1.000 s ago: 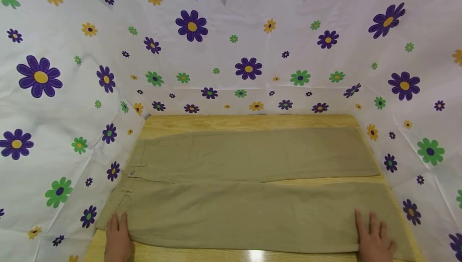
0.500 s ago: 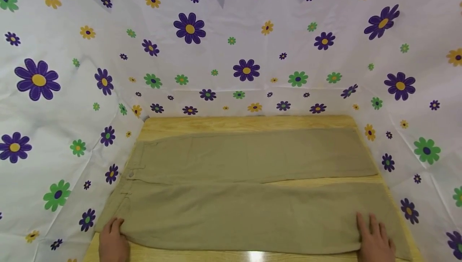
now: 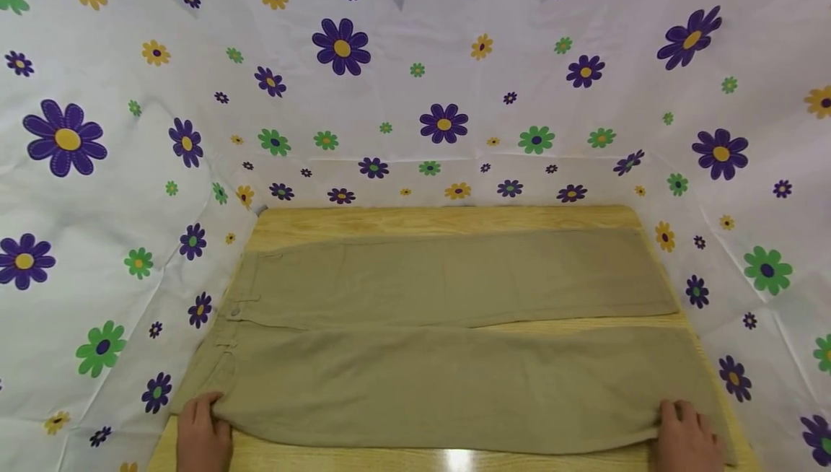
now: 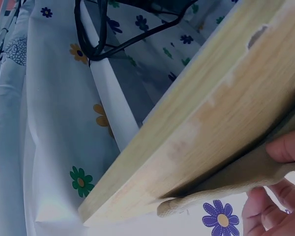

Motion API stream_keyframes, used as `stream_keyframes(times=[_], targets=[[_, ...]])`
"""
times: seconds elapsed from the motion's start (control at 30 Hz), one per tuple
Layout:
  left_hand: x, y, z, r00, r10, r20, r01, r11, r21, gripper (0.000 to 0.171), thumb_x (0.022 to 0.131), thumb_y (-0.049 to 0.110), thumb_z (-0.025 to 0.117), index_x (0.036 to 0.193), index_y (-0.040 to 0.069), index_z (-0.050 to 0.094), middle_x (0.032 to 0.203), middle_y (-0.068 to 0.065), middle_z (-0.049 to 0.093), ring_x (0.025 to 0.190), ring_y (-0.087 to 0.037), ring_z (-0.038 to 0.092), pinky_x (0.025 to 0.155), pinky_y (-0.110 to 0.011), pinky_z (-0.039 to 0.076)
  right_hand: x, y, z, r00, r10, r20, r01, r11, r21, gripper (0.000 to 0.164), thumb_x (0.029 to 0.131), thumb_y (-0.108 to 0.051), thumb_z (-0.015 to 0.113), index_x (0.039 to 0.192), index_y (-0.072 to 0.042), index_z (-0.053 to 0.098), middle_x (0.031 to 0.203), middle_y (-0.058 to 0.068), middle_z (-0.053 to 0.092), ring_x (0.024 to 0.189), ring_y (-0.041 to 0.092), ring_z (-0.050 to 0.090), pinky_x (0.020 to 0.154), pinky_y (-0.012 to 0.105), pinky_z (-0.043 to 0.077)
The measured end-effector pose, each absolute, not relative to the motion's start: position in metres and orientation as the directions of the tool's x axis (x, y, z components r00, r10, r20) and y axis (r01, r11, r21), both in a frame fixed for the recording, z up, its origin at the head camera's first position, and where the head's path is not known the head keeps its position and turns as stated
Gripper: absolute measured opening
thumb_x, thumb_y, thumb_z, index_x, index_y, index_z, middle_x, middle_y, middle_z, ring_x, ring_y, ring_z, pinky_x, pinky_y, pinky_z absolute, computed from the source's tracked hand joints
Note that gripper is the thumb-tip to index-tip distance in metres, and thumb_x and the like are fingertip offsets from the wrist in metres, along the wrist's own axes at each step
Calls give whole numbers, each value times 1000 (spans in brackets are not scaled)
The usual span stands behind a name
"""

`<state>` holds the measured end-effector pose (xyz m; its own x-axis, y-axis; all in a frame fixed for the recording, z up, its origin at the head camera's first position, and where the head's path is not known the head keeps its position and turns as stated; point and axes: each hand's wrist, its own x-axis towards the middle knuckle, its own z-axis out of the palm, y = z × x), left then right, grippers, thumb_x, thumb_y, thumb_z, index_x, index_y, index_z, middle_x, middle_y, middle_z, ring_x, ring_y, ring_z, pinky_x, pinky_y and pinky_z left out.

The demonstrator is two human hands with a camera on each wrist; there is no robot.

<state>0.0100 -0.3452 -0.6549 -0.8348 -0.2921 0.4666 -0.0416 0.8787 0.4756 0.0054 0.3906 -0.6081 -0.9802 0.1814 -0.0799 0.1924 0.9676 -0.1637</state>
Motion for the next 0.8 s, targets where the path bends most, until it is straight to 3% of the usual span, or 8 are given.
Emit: stream_keyframes(times=[0.13,0.37,0.5,0.6,0.8], targets=[[8,-345,-659,-818,-308,485,-55,882,468,46,60,-19,67,102,-2,60,97,-24,51,91,-44,49,77,-54,41,5,390,-608,-976,217,-25,218,959,-178,41,74,-4,74,109,5,55,109,30,51,96,55,46,71,66,41],[6,-341,-655,-829,-319,458,-86,883,461,62,51,-15,79,108,2,61,102,-23,48,94,-43,45,75,-53,41,1,391,-604,-960,274,58,254,939,-233,28,79,5,60,106,0,58,108,26,57,90,48,54,58,62,47],[5,-340,-652,-836,-280,472,-54,897,438,68,46,-11,84,108,4,61,103,-23,45,90,-41,43,71,-50,39,-1,391,-600,-957,277,88,250,940,-233,29,77,7,58,106,1,58,106,27,58,87,47,55,61,61,47],[6,-339,-649,-841,-280,464,-71,905,419,61,50,-12,79,105,6,62,105,-22,46,91,-39,44,66,-50,41,-1,391,-595,-956,287,68,266,938,-221,36,74,8,60,109,2,56,109,27,56,93,47,53,64,62,46],[9,-338,-643,-829,-311,466,-128,915,382,40,69,-16,63,100,10,68,110,-15,54,99,-38,49,57,-51,45,0,389,-589,-948,316,42,299,927,-228,43,71,8,64,112,3,53,113,29,53,100,48,49,68,64,44]])
